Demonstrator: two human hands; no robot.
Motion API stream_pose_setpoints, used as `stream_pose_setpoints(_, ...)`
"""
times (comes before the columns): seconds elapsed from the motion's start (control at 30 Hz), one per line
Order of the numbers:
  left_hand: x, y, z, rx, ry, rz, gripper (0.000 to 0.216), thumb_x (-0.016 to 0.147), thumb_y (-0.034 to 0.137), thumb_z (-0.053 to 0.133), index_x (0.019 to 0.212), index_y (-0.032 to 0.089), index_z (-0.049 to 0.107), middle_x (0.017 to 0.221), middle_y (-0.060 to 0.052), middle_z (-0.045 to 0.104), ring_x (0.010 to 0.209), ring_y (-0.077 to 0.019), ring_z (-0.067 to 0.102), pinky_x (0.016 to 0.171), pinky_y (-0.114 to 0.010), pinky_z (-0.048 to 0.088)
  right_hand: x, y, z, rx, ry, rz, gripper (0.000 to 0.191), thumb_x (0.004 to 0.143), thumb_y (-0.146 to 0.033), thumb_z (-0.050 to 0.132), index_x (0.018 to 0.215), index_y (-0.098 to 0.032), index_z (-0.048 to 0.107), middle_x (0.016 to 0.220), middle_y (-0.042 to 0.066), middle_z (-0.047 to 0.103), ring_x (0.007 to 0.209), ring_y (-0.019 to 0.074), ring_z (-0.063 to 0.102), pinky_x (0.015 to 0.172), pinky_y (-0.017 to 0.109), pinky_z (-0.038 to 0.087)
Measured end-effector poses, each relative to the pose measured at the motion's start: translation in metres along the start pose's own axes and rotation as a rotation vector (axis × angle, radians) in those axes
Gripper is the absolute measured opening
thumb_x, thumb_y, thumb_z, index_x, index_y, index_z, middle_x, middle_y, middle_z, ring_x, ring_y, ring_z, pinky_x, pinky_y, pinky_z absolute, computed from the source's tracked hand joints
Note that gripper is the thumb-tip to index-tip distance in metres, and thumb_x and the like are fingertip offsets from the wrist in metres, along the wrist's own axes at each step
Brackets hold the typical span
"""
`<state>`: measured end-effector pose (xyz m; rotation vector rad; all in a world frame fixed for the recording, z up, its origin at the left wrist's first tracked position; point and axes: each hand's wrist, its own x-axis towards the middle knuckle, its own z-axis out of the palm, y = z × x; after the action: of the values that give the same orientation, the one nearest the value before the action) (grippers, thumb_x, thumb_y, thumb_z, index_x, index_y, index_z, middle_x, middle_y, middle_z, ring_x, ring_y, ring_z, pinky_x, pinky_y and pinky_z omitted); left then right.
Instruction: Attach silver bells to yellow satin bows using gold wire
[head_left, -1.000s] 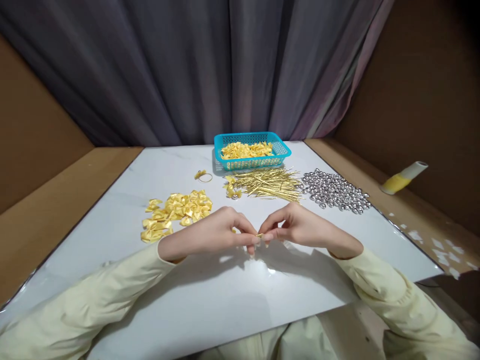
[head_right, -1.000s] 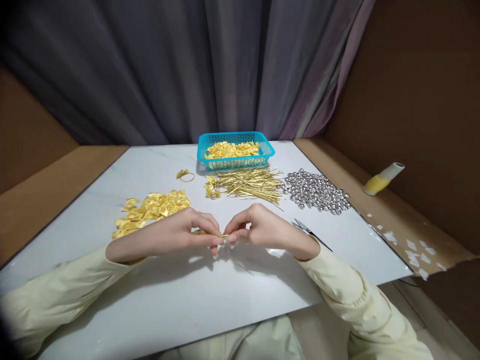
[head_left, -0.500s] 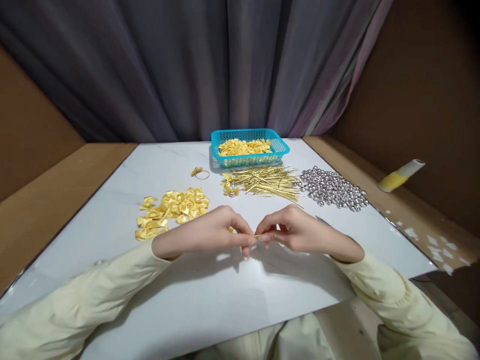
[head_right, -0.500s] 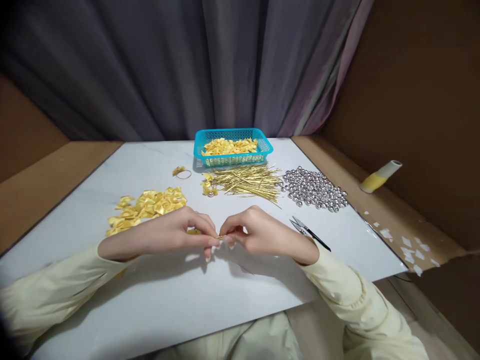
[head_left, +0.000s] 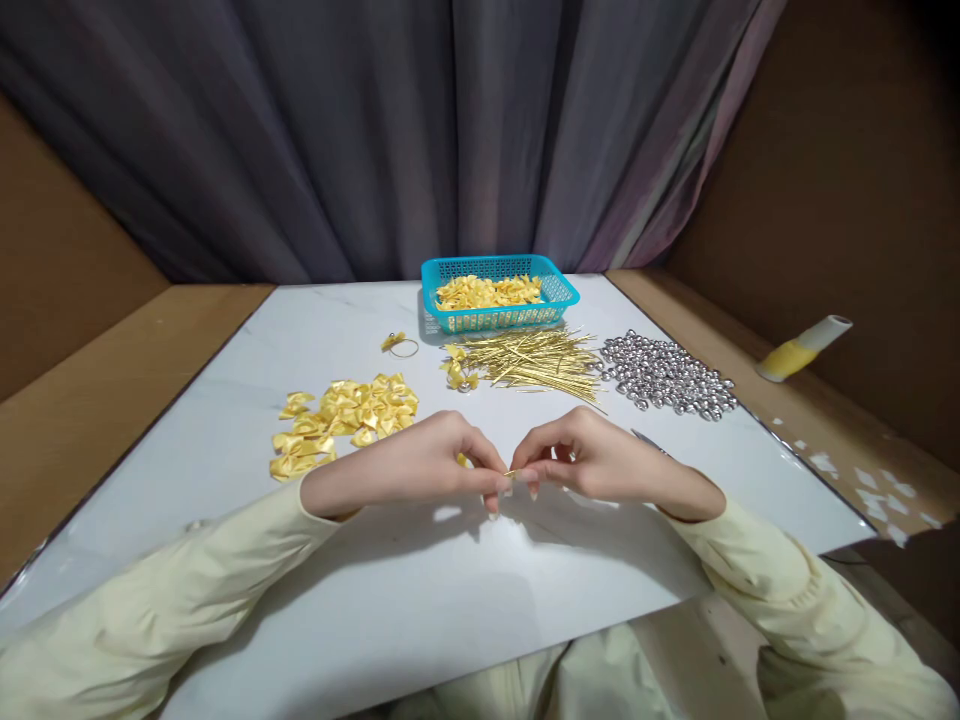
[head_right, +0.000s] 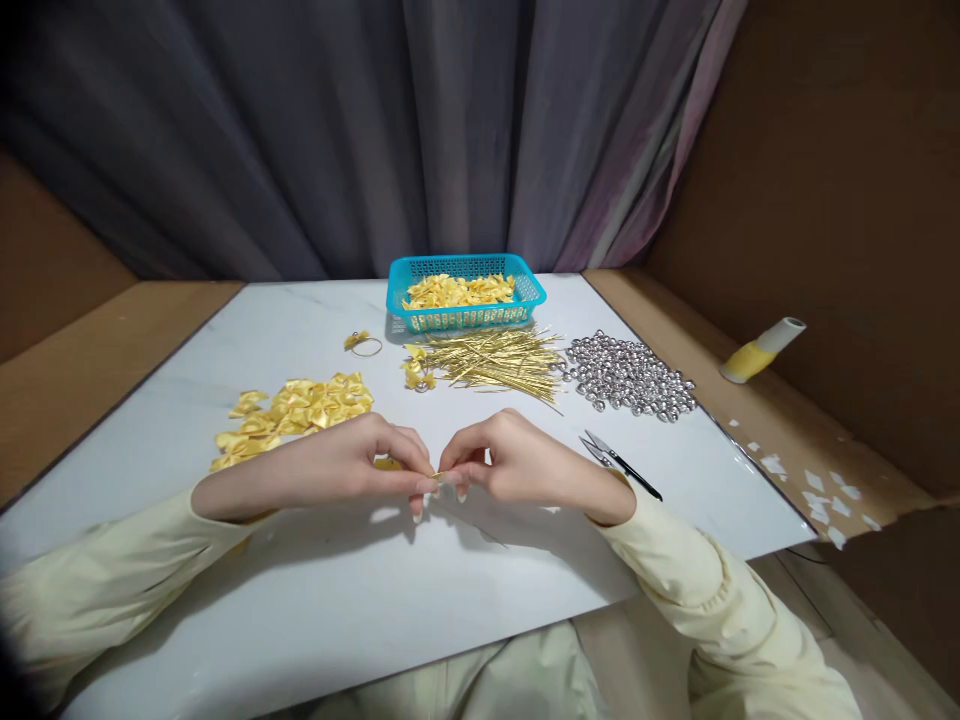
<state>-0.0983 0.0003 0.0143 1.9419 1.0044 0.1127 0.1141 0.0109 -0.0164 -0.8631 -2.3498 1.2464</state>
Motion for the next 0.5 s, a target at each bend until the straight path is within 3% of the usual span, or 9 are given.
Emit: stream_pose_setpoints(0.5,0.0019,-0.0004,-0.0007,0.023,-0.03,-0.046,0.023,0.085,0.032,0.062,0.079,0.017,0.079,0.082,-0.003,0.077,0.074,-0.0169,0.066,0.065,-0.022,0.044,-0.0012,-0.0004,0.0008,-0.01,0.016,0.003,0.016,0.083,-0.009,0.059,0.083,-0.014,0.075,0.068,0.002,0.073,0.06,0.0115,0.06,0.057,0.021,0.042)
